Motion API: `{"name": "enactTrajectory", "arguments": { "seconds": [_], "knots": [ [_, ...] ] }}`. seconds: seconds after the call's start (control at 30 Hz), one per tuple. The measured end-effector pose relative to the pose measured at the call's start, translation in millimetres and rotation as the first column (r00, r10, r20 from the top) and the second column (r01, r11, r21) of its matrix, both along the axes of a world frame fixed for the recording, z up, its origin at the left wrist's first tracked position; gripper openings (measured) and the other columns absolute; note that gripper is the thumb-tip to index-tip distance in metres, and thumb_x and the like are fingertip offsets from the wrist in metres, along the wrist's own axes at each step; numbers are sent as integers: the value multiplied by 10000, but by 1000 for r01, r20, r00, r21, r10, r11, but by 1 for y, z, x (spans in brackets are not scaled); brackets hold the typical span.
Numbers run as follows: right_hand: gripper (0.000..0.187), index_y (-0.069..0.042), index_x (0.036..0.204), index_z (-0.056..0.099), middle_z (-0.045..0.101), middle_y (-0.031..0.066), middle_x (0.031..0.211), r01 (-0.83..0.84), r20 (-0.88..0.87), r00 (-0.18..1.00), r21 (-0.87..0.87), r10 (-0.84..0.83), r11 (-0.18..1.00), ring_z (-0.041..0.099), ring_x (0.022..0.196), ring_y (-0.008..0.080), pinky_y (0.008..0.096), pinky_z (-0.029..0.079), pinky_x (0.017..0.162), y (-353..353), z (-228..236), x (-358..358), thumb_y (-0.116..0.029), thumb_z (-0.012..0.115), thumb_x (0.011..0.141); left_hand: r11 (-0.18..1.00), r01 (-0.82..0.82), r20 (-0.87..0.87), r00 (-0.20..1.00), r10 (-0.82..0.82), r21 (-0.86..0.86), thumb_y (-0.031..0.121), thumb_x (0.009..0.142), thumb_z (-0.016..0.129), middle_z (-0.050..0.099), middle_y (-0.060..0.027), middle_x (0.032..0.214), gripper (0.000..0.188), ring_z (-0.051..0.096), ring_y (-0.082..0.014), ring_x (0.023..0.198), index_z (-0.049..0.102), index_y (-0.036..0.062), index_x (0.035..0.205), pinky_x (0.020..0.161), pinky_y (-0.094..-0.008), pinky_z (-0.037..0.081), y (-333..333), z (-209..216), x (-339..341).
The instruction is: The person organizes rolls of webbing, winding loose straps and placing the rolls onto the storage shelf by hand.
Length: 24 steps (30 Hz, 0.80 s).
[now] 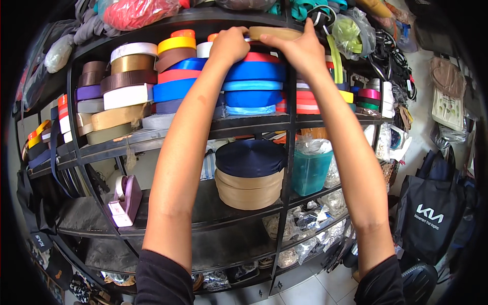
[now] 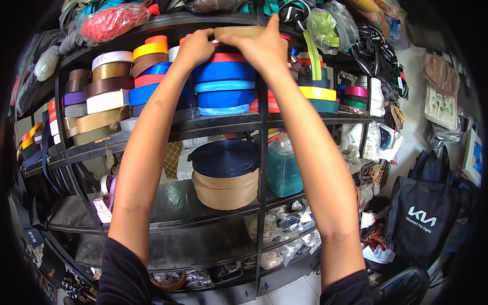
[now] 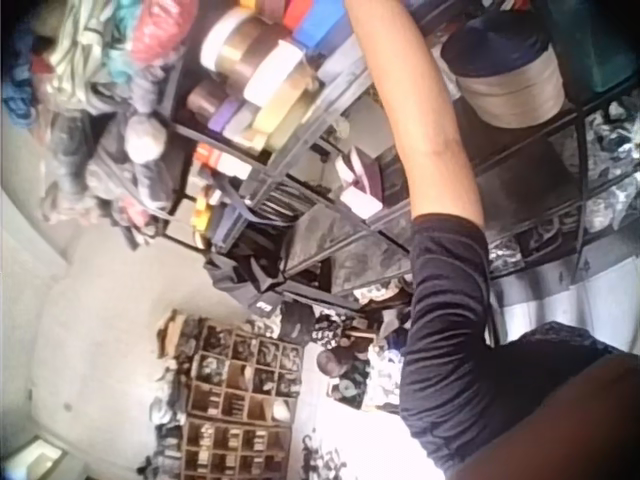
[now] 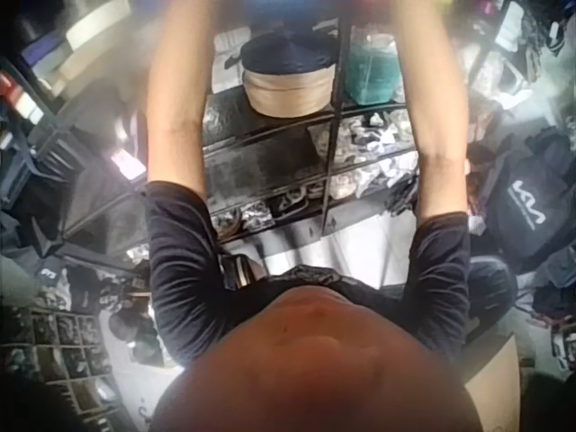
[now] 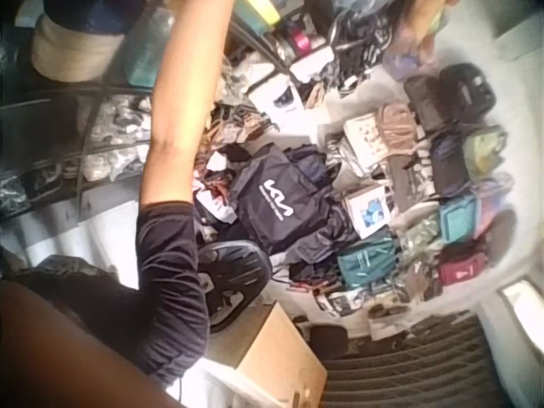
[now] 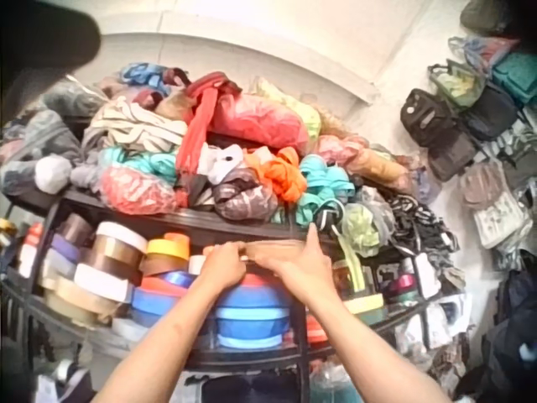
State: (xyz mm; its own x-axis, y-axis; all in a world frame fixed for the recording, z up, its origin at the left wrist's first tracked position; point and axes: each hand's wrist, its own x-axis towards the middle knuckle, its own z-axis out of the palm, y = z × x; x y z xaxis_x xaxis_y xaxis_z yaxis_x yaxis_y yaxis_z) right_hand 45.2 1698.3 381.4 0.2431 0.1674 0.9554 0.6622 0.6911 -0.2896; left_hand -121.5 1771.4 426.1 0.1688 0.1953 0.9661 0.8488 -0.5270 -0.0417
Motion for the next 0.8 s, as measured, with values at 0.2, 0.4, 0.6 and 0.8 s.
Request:
{"name": "enactTrajectory", "arguments": {
  "seconds": [0.2, 0.4, 0.6, 0.8],
  "knots": [
    [1223, 71, 1430, 220, 598, 329, 1123, 61, -80, 995, 63, -56, 996, 607, 1061, 424, 412, 477, 942, 1, -13, -11, -515, 831, 547, 999, 39, -14, 999, -39, -13, 163, 798, 551, 663, -194, 1048, 346, 611, -383, 1030, 666, 128, 1122, 930, -449, 472, -8, 3, 13],
    [1261, 99, 1428, 235, 561, 315, 1219, -5, -105, 994, -45, 0, 999, 569, 1155, 371, 368, 430, 1001, -6, -13, -16, -581, 812, 536, 995, 86, 42, 996, -84, -47, 158, 787, 552, 655, -202, 1063, 349, 611, -379, 1032, 669, 116, 1113, 935, -439, 469, -7, 3, 7],
    [1300, 134, 1417, 175, 551, 329, 1220, -11, -114, 993, -132, -4, 991, 568, 1147, 392, 441, 441, 984, 2, 4, -15, -548, 832, 526, 991, 122, 31, 992, -120, -52, 123, 769, 549, 653, -203, 1074, 374, 605, -375, 1053, 665, 105, 1123, 948, -433, 461, -3, 5, 1],
    [1070, 183, 1166, 512, 612, 231, 1176, 61, 2, 998, -237, -63, 970, 641, 1032, 257, 333, 510, 879, 8, 43, -4, -559, 861, 480, 987, 144, 53, 988, -148, 64, 122, 763, 556, 634, -226, 1116, 431, 595, -384, 1075, 606, 43, 1184, 957, -428, 456, -3, -3, 11]
  ]
}}
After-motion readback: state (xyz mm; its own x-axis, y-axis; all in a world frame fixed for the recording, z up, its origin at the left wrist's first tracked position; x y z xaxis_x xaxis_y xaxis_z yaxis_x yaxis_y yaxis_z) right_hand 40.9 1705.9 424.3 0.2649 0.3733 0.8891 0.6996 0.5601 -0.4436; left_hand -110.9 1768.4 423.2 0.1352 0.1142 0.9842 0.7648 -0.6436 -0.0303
